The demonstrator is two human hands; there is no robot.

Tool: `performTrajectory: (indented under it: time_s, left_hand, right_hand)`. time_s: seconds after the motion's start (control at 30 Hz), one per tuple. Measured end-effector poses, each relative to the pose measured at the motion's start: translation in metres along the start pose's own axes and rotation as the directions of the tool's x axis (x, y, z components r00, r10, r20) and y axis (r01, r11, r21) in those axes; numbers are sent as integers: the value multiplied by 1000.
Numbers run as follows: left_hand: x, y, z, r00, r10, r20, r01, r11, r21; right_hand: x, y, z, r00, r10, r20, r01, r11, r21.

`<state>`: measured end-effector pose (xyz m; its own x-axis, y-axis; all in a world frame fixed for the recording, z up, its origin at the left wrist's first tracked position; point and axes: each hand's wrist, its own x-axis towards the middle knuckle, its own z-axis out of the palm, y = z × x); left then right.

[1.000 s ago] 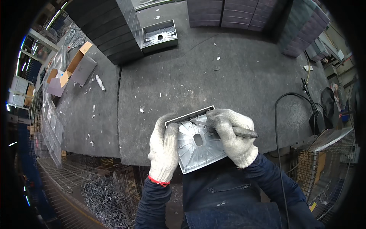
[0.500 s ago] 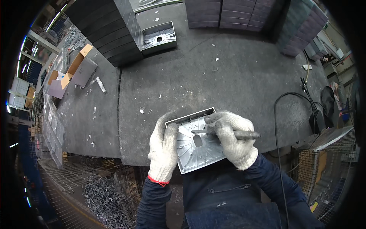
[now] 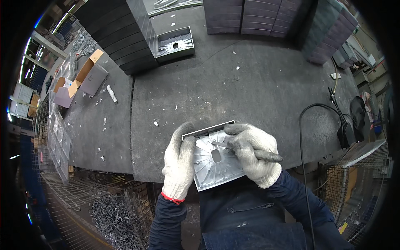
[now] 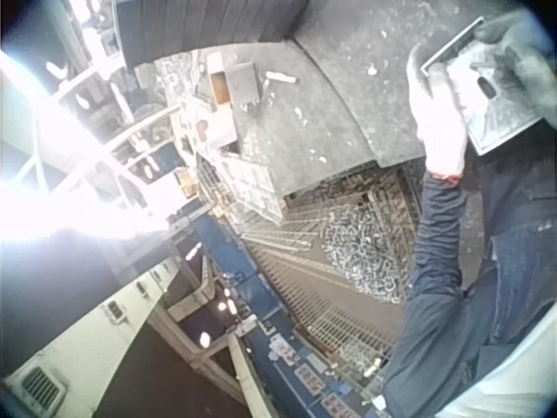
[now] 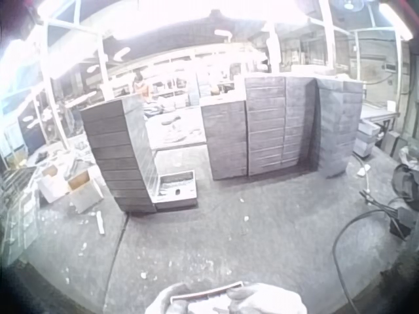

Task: The person deburrs the edges of square metal housing components on a fabrication table using a hand file.

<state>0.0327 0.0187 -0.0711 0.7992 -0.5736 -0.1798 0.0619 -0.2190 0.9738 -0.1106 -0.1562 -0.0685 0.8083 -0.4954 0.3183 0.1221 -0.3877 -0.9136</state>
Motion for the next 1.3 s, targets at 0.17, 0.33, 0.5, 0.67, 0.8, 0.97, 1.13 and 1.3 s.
performTrajectory:
  time_s: [0.17, 0.33, 0.5, 0.67, 0.8, 0.97, 1.13, 1.3]
  left_hand:
    - [4, 3, -1, 999, 32, 24, -31, 999, -5]
    - [2, 2, 0, 1000, 28, 7, -28, 1000, 7]
    - [1, 2, -1, 1000, 22, 4, -22, 1000, 6]
    - [2, 0, -2, 999, 48, 16, -49, 998, 38]
    - [2, 2, -1, 999, 42, 1, -42, 998, 47]
    - [2, -1, -1, 999, 32, 1, -32, 999, 38]
    - [4, -11, -3, 998, 70, 6, -71, 996, 56]
    - [4, -1, -2, 998, 54, 21, -55, 996, 63]
  right_hand:
    - [-6, 14, -1, 1000, 21, -10, -20, 996, 89]
    - [-6, 5, 6, 974, 181, -138, -155, 971, 182]
    - [0, -4, 11, 963, 234, -136, -196, 950, 245]
    - [-4, 2, 16, 952, 224, -210, -161, 947, 278]
    - [0, -2, 13, 948, 244, -202, -199, 955, 219]
    - [-1, 3, 17, 936, 244, -252, -179, 950, 256]
    - [0, -1, 18, 937, 267, -226, -216, 949, 228]
    - [1, -3, 19, 925, 268, -271, -205, 949, 239]
